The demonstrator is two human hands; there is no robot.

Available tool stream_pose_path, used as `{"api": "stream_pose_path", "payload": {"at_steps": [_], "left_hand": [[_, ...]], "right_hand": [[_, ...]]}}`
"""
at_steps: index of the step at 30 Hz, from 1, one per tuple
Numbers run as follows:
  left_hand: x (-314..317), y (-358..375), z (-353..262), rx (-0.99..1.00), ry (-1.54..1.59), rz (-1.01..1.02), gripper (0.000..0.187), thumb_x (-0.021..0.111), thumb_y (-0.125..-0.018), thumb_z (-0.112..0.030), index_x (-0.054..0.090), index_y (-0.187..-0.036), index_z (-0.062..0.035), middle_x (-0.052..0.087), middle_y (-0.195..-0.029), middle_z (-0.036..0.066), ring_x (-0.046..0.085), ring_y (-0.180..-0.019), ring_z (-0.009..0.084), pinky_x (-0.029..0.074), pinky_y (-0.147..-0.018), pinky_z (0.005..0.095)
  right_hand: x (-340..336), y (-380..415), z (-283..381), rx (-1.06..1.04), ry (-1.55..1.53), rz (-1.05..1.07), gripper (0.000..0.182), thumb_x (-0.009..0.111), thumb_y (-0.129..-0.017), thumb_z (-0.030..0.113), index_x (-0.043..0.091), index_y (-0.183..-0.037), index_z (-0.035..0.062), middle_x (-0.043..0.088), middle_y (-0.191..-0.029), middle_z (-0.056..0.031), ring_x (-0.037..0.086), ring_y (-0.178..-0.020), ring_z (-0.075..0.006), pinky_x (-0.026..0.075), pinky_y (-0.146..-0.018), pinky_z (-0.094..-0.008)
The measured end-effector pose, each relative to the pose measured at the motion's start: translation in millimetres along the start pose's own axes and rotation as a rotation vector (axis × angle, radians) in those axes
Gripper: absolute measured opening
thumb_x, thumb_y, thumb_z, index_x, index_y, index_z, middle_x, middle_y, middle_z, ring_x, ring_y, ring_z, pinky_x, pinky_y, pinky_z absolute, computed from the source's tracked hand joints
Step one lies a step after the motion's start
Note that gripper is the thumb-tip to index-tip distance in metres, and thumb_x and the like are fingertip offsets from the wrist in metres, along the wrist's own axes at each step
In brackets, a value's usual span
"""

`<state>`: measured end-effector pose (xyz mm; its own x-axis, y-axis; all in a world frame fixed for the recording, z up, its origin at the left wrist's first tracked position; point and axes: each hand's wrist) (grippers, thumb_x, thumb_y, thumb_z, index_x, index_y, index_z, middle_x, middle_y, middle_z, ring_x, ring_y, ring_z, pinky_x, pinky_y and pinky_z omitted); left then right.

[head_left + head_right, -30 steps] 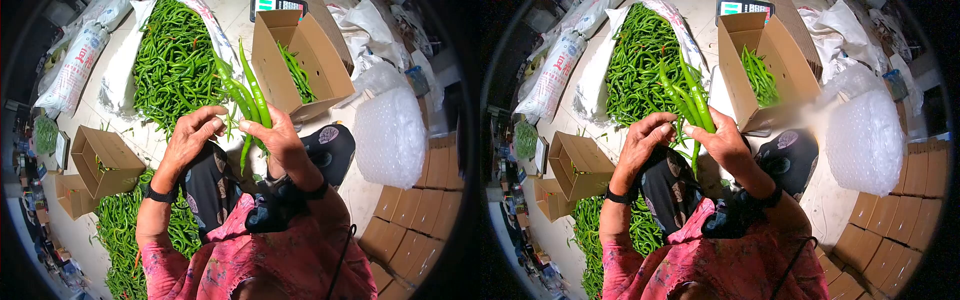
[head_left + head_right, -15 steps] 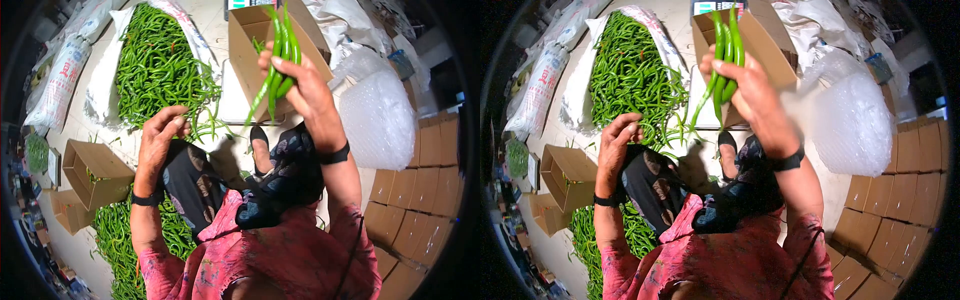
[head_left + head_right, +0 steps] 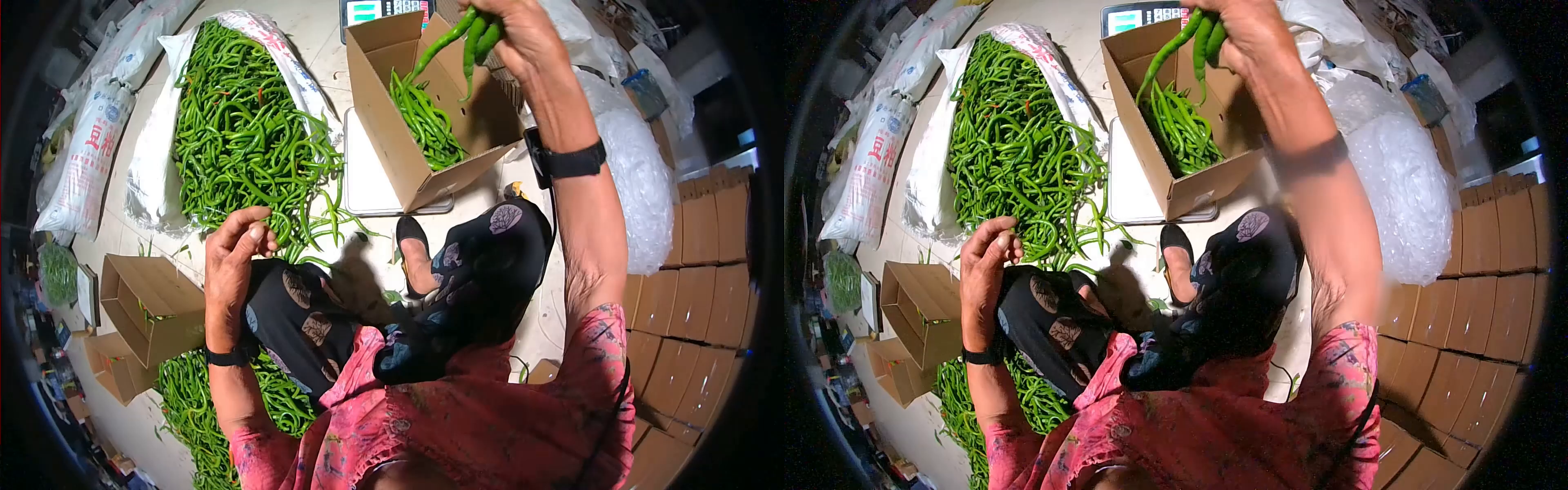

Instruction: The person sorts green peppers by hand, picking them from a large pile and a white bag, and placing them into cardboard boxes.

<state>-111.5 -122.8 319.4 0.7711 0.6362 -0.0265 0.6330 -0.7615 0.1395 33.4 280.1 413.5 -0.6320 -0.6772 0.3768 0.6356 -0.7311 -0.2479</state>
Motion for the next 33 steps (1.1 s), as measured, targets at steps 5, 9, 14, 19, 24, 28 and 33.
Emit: {"api": "stream_pose_path", "payload": {"at_steps": [5,9,14,19,24,28,33], "left_hand": [[-1.1,-0.5,0.9,-0.009,0.011,-0.004,0.029,0.062,-0.094,-0.018,0.06,-0.116,0.002,0.062,-0.087,0.005,0.058,-0.077,0.0126,0.046,-0.069,0.0255],[-36.1,8.9,17.5,0.015,-0.012,-0.159,0.033,0.063,-0.093,-0.017,0.059,-0.119,0.0026,0.062,-0.089,0.005,0.058,-0.078,0.0144,0.046,-0.071,0.026],[-110.3,52.3,89.3,-0.142,0.094,-0.494,0.031,0.062,-0.094,-0.014,0.059,-0.119,0.0031,0.063,-0.087,0.005,0.059,-0.076,0.0106,0.048,-0.067,0.0227],[-119.3,127.8,235.5,-0.228,0.011,-0.391,0.018,0.063,-0.087,-0.007,0.068,-0.101,0.0016,0.068,-0.082,0.008,0.063,-0.07,0.0205,0.05,-0.066,0.0334],[-75.7,149.1,316.2,-0.23,-0.126,-0.259,0.017,0.063,-0.085,-0.007,0.067,-0.101,-0.0002,0.067,-0.082,0.011,0.063,-0.071,0.027,0.05,-0.067,0.0379],[-87.8,103.8,363.8,-0.012,-0.557,-0.284,0.017,0.064,-0.084,-0.007,0.067,-0.1,-0.0017,0.066,-0.082,0.014,0.063,-0.072,0.0322,0.05,-0.068,0.0415],[-89.1,36.5,335.5,-0.035,-0.91,-0.533,0.035,0.067,-0.077,-0.004,0.062,-0.112,-0.0035,0.061,-0.1,0.016,0.059,-0.088,0.0355,0.049,-0.079,0.0428]], "right_hand": [[-16.6,7.3,-79.0,0.356,0.319,-0.019,0.028,0.068,-0.087,0.015,0.058,-0.109,0.0011,0.063,-0.094,-0.0074,0.06,-0.085,-0.018,0.052,-0.081,-0.0349],[-86.7,24.9,-133.5,0.466,0.352,0.063,0.028,0.07,-0.087,0.027,0.06,-0.105,0.0072,0.059,-0.088,-0.0028,0.056,-0.079,-0.0151,0.047,-0.07,-0.0293],[13.1,86.0,-42.2,0.494,0.387,0.224,0.052,0.06,-0.095,0.024,0.046,-0.137,-0.0032,0.054,-0.135,-0.0132,0.057,-0.118,-0.0193,0.045,-0.096,-0.029],[60.6,175.4,-43.7,0.573,0.095,0.476,0.042,0.056,-0.095,0.02,0.051,-0.131,0.0003,0.054,-0.128,-0.0134,0.061,-0.104,-0.0204,0.049,-0.085,-0.0323],[69.8,206.7,-104.1,0.95,0.235,0.364,0.034,0.06,-0.095,0.023,0.056,-0.123,0.0043,0.063,-0.109,-0.0056,0.06,-0.093,-0.0153,0.046,-0.078,-0.0262],[69.0,225.7,-164.1,1.095,0.074,0.191,0.03,0.059,-0.096,0.021,0.057,-0.122,0.0053,0.064,-0.106,-0.0063,0.06,-0.091,-0.014,0.046,-0.078,-0.0245],[63.3,243.4,-214.8,1.244,0.001,0.111,0.026,0.059,-0.096,0.018,0.059,-0.117,0.0026,0.065,-0.107,-0.0067,0.06,-0.091,-0.0134,0.047,-0.079,-0.0262]]}}
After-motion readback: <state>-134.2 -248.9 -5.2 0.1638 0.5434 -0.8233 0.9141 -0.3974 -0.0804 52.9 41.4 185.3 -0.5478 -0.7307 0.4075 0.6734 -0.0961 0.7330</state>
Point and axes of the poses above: each hand's wrist, its own y-axis away from the middle knuckle, its own x-axis out of the palm, z = x × y
